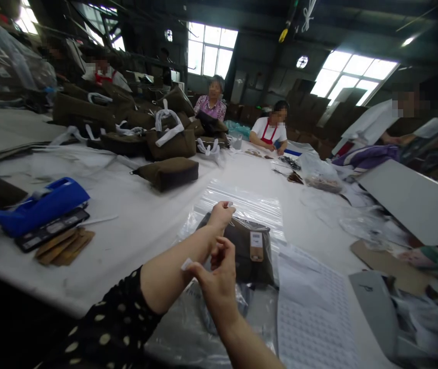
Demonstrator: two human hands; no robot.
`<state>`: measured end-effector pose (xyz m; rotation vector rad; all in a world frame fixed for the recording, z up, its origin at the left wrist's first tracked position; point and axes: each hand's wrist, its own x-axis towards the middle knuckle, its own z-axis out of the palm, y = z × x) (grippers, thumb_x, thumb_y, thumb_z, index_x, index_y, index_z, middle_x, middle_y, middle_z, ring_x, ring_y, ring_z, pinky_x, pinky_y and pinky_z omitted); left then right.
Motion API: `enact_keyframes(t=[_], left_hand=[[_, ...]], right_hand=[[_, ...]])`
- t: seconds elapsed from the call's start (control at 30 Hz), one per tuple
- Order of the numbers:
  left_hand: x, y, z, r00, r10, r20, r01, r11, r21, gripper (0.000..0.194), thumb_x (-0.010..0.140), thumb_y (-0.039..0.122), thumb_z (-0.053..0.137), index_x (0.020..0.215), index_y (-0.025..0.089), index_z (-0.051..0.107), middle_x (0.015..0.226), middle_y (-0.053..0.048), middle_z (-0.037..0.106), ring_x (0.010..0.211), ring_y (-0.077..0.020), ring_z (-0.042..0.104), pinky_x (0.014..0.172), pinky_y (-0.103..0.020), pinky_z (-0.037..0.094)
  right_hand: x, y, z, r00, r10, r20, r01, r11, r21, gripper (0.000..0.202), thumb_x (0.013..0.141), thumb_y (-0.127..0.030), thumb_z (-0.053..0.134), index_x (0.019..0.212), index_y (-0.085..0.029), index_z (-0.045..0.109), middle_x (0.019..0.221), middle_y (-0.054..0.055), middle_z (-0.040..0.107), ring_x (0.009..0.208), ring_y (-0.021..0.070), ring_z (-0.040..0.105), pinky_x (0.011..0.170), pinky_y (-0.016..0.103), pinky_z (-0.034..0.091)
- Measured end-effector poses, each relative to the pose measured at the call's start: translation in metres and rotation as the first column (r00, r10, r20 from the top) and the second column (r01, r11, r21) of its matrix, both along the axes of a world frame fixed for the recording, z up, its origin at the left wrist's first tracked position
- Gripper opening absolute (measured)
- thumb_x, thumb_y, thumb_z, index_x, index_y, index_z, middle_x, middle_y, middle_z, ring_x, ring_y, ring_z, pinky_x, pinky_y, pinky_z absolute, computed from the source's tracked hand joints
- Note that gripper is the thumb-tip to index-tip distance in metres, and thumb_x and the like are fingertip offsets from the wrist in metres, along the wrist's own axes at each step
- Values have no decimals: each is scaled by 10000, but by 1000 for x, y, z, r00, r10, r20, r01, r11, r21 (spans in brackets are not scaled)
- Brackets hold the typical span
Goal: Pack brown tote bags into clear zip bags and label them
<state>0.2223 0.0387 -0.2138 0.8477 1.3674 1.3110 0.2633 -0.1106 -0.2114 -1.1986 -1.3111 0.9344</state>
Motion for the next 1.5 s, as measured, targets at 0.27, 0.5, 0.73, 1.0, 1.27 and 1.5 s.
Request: enact_keyframes(t=[0.27,0.5,0.73,1.0,1.27,1.5], left_hand=[[-34,-66,28,898,-413,153,411,911,42,240,592,91,630,826,138,658,788,-29,607,732,-128,525,695,-240,383],[-58,-94,9,818,-482,314,522,852,-52,344,560,37,625,879,156,672,900,-33,626,875,-137,536,789,-221,374],[-61,-95,3,820,-519,240,549,833,-74,361,534,5,560,841,141,691,785,-15,611,783,-108,513,723,-207,359],[-64,-94,-4,847,-451,280,501,854,-140,384,498,-6,505,804,132,691,813,-42,617,756,-107,556,685,-213,426],[-102,-80,-16,958,-269,-103,264,963,-57,292,651,201,600,936,153,644,870,-44,641,714,-135,567,699,-276,452],[-120,-61,-40,739,-104,-666,355,900,253,241,788,282,548,1003,215,634,1050,-48,632,1014,-214,521,934,-384,382]], right_hand=[[93,57,6,998,-47,-33,47,999,-6,323,787,-458,550,940,-177,593,774,15,591,698,154,545,635,265,443],[73,67,10,935,339,99,-326,936,-132,309,758,-433,614,892,-156,650,812,43,661,717,162,586,673,281,459],[68,78,13,830,348,436,-367,929,-44,217,759,-350,628,904,-195,669,809,37,643,751,173,589,707,308,455],[59,78,19,696,253,672,-475,864,166,78,763,-276,624,742,-218,671,790,32,592,794,189,551,751,335,413],[54,97,13,937,122,-326,-224,928,-296,217,670,-353,693,734,-171,594,527,-67,423,466,74,383,452,203,342],[38,133,0,763,45,-645,-512,652,-560,242,641,-240,707,765,-155,518,427,-141,224,354,14,132,315,129,106]])
